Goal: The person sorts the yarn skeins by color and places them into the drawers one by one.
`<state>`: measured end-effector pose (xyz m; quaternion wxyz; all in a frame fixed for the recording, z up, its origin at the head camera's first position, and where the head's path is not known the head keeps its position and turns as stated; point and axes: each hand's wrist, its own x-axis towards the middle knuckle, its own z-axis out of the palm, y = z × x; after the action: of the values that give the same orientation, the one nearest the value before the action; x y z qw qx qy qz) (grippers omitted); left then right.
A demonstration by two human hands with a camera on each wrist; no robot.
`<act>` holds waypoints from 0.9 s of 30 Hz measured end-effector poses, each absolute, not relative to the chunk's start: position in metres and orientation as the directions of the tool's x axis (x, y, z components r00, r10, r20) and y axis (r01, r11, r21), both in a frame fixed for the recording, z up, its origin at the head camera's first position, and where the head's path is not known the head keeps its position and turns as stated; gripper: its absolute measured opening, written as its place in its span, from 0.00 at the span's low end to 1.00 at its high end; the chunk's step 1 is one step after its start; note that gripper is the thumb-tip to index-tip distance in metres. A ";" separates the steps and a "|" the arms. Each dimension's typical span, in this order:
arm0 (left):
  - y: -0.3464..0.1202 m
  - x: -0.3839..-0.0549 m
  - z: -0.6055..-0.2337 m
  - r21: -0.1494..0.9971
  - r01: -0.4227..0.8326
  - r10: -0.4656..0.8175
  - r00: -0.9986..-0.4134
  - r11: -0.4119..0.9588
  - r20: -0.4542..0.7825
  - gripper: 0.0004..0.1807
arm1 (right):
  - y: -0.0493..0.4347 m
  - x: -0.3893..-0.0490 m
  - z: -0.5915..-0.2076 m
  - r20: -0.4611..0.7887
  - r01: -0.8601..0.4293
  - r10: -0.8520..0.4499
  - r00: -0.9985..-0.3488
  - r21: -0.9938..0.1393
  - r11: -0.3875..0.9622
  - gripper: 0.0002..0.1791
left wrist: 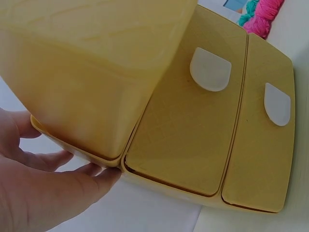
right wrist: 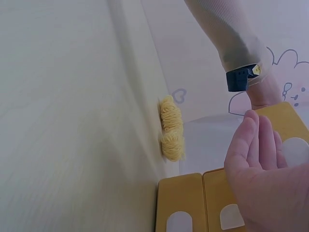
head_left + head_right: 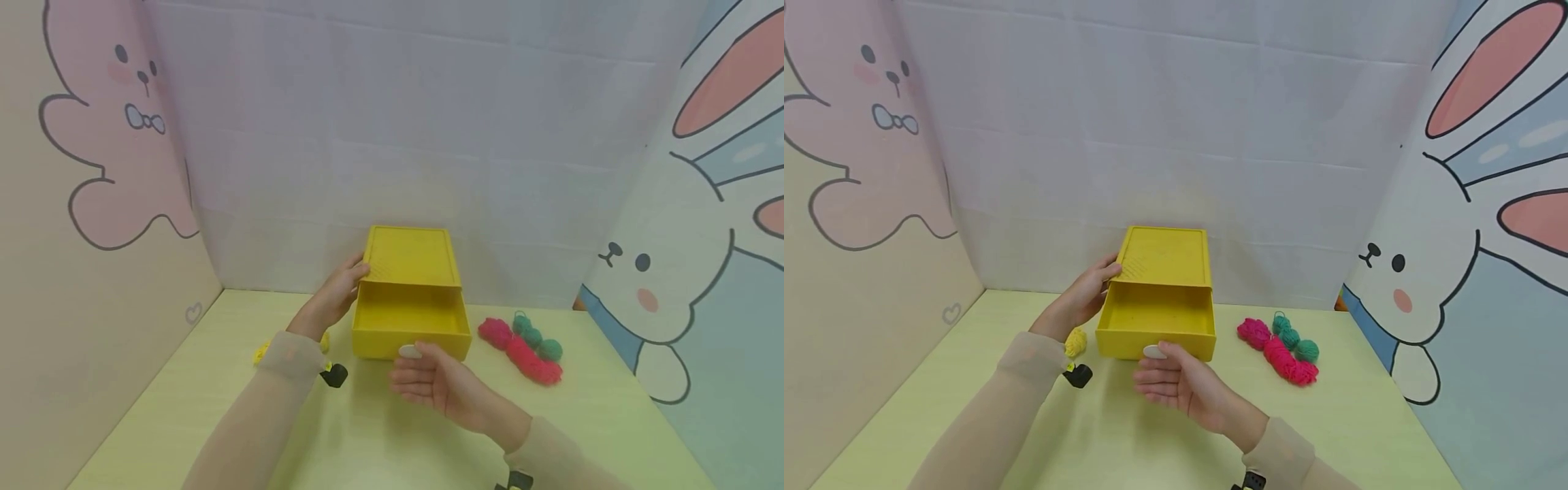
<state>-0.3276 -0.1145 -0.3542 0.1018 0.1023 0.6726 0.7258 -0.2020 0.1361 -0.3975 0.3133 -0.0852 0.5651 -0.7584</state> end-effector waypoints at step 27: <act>-0.115 -0.329 -0.355 0.997 -0.027 0.291 -0.957 -0.078 -0.003 0.37 | 0.190 -0.200 -0.412 -0.243 0.340 -0.689 -0.683 -0.940 -0.005 0.36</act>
<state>-0.3289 -0.1154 -0.3545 0.1092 0.0987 0.6700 0.7276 -0.1998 0.1901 -0.4125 0.3710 -0.1454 0.5999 -0.6938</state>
